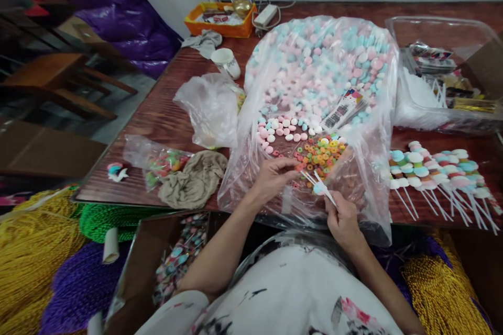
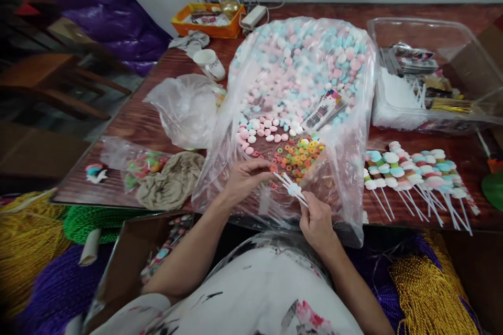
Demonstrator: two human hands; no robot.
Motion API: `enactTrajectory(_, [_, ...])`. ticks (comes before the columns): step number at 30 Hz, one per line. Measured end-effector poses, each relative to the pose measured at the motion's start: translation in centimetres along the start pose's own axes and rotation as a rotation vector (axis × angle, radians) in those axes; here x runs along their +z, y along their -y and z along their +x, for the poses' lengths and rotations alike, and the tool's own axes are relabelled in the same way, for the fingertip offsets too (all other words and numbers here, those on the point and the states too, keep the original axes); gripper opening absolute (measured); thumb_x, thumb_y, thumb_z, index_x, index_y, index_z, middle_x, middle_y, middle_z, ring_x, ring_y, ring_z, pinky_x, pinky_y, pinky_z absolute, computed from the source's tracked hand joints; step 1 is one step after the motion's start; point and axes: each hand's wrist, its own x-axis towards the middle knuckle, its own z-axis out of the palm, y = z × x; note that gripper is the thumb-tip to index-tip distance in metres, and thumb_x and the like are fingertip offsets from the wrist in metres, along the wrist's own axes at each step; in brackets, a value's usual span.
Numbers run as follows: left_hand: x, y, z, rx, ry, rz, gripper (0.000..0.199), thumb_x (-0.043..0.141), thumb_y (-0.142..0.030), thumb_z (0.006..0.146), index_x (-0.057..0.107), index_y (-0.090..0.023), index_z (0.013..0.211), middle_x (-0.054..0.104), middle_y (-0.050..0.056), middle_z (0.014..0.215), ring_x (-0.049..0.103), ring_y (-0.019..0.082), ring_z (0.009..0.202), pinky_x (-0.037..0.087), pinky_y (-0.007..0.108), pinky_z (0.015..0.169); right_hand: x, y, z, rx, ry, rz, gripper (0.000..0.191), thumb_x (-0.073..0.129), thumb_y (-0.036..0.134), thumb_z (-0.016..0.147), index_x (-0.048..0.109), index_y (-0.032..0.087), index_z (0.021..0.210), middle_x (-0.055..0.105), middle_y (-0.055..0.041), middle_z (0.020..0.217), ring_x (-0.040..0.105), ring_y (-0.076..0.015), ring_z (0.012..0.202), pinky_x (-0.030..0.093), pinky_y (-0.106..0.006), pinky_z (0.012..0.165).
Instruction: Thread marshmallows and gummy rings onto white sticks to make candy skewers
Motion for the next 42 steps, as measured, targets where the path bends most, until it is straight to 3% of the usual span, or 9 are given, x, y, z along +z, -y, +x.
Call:
enactTrajectory(4, [-0.4,-0.5,-0.6,-0.042,-0.06,-0.064,0.023,0.083,-0.031,0.066,0.078,-0.017,0.084,0.075,0.005,0.08,0.067,0.015,0.068,0.055,0.026,0.064,0.1,0.3,0.2,-0.01,0.015,-0.04,0.021,0.042,0.015,0.093,0.059,0.02,0.104,0.06,0.0005,0.069,0.055,-0.0138,0.057,0.043,-0.024,0.058])
enactTrajectory(13, [-0.2,-0.1,-1.3,-0.139,-0.129,-0.16,0.023,0.083,-0.032,0.066,0.077,-0.016,0.081,0.073,0.002,0.071,0.062,0.012,0.057,0.053,0.022,0.054,0.2,0.5,0.2,-0.049,0.03,-0.095,0.022,0.042,0.015,0.092,0.06,0.02,0.103,0.061,-0.0001,0.067,0.056,-0.0151,0.055,0.046,-0.026,0.059])
enactTrajectory(22, [-0.2,0.9,-1.4,-0.16,-0.188,-0.173,0.022,0.084,-0.029,0.065,0.077,-0.016,0.081,0.074,0.002,0.074,0.06,0.01,0.057,0.052,0.02,0.054,0.2,0.5,0.3,-0.114,0.037,-0.167,0.026,0.041,0.01,0.09,0.06,0.019,0.105,0.067,-0.0044,0.078,0.062,-0.0169,0.065,0.048,-0.027,0.064])
enactTrajectory(29, [0.1,0.8,-1.5,-0.241,-0.149,-0.407,0.027,0.086,-0.026,0.061,0.077,-0.017,0.085,0.074,0.001,0.078,0.066,0.011,0.058,0.059,0.024,0.056,0.1,0.8,0.6,-0.087,0.077,-0.227,0.026,0.041,0.009,0.087,0.06,0.017,0.103,0.067,-0.005,0.078,0.063,-0.0178,0.066,0.046,-0.027,0.063])
enactTrajectory(35, [0.5,0.2,-1.3,-0.419,-0.165,-0.672,0.033,0.09,-0.022,0.052,0.076,-0.015,0.081,0.075,0.002,0.073,0.067,0.012,0.056,0.061,0.025,0.057,-0.1,0.7,0.6,-0.024,0.088,-0.078,0.021,0.043,0.014,0.092,0.061,0.019,0.102,0.064,-0.0014,0.072,0.059,-0.0148,0.06,0.044,-0.025,0.059])
enactTrajectory(42, [0.7,-0.1,-1.1,-0.448,-0.212,-0.722,0.031,0.091,-0.019,0.051,0.077,-0.015,0.078,0.074,0.001,0.073,0.067,0.01,0.057,0.059,0.02,0.058,0.0,0.6,0.5,-0.001,0.085,-0.039,0.019,0.043,0.015,0.094,0.061,0.018,0.1,0.061,-0.0007,0.072,0.057,-0.0135,0.06,0.041,-0.024,0.059])
